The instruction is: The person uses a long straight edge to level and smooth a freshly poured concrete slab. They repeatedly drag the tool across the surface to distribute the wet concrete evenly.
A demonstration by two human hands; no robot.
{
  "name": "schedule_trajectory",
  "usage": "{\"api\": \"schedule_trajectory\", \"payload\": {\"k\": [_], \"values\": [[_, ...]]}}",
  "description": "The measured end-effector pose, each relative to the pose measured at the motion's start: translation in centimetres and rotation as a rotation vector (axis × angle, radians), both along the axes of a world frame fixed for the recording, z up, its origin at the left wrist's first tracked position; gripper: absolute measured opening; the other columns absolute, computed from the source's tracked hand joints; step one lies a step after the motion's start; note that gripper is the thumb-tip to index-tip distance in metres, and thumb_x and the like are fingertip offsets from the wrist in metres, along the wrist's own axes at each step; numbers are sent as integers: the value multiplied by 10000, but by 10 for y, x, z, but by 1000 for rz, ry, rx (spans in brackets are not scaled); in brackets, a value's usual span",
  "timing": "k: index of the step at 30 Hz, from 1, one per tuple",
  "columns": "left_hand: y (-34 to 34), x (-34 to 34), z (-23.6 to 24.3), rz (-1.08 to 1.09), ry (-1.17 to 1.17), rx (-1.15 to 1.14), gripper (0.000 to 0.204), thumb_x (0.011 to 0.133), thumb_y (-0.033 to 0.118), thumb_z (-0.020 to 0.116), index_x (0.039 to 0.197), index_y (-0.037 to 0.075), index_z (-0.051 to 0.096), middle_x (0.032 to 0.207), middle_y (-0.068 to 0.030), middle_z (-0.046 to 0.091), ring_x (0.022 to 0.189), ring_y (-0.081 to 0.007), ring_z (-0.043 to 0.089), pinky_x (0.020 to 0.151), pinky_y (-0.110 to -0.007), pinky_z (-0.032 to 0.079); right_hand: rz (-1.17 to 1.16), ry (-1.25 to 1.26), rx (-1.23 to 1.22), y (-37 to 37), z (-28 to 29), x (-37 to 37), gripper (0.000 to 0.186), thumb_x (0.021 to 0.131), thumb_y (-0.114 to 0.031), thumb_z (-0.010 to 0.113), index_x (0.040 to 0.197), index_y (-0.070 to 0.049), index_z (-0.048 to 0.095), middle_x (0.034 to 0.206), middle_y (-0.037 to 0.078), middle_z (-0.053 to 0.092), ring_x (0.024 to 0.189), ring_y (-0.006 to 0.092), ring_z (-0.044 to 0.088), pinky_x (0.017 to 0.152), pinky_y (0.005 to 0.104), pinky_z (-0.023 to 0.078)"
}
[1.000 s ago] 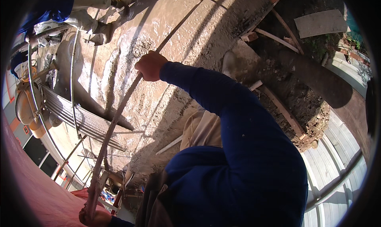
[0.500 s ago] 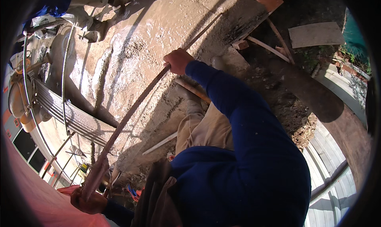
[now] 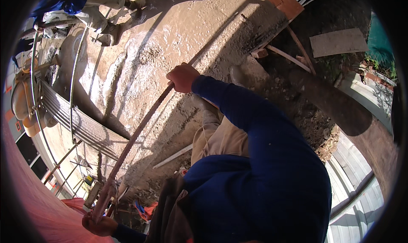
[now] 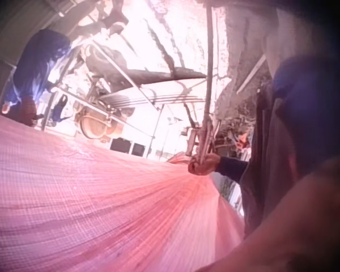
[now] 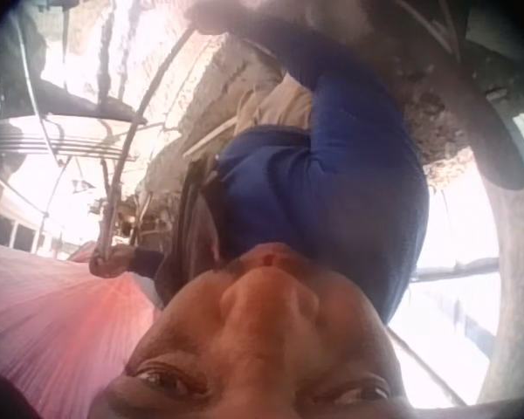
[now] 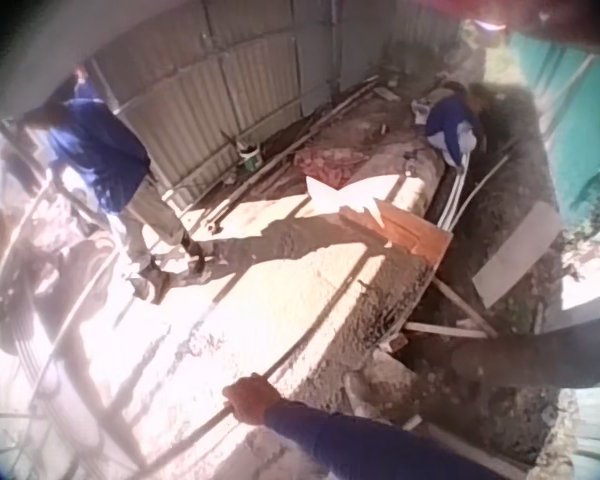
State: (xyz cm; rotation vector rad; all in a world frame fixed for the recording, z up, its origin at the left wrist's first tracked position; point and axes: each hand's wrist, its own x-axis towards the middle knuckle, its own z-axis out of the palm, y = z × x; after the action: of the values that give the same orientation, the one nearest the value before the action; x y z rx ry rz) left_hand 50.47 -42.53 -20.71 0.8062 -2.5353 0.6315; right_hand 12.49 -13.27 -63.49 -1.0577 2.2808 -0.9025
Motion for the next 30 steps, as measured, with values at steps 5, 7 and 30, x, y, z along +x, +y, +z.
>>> {"api": "schedule_trajectory", "payload": {"k": [5, 7, 30], "values": [[29, -7, -73, -136, 891, 755, 190, 936, 140, 503, 1020, 3, 603, 978, -120, 582, 949, -255, 595, 885, -394, 489, 31, 80, 111, -29, -53, -62, 146, 835, -177, 663, 935, -100, 737, 952, 186, 737, 986, 391, 702, 906, 521, 531], [38, -24, -104, -241, 676, 686, 191, 920, 125, 493, 1025, 1, 593, 974, -118, 575, 931, -246, 582, 887, -382, 474, 64, 67, 189, -12, -73, -77, 160, 831, -152, 655, 957, -91, 731, 957, 197, 734, 992, 385, 704, 911, 522, 533], [15, 34, -69, -214, 392, 410, 179, 1056, 148, 532, 1113, -12, 588, 1060, -153, 589, 909, -296, 638, 791, -431, 554, -42, 179, -8, -21, -48, -37, 104, 840, -199, 689, 861, -104, 724, 856, 156, 728, 954, 365, 691, 879, 509, 526]]}}
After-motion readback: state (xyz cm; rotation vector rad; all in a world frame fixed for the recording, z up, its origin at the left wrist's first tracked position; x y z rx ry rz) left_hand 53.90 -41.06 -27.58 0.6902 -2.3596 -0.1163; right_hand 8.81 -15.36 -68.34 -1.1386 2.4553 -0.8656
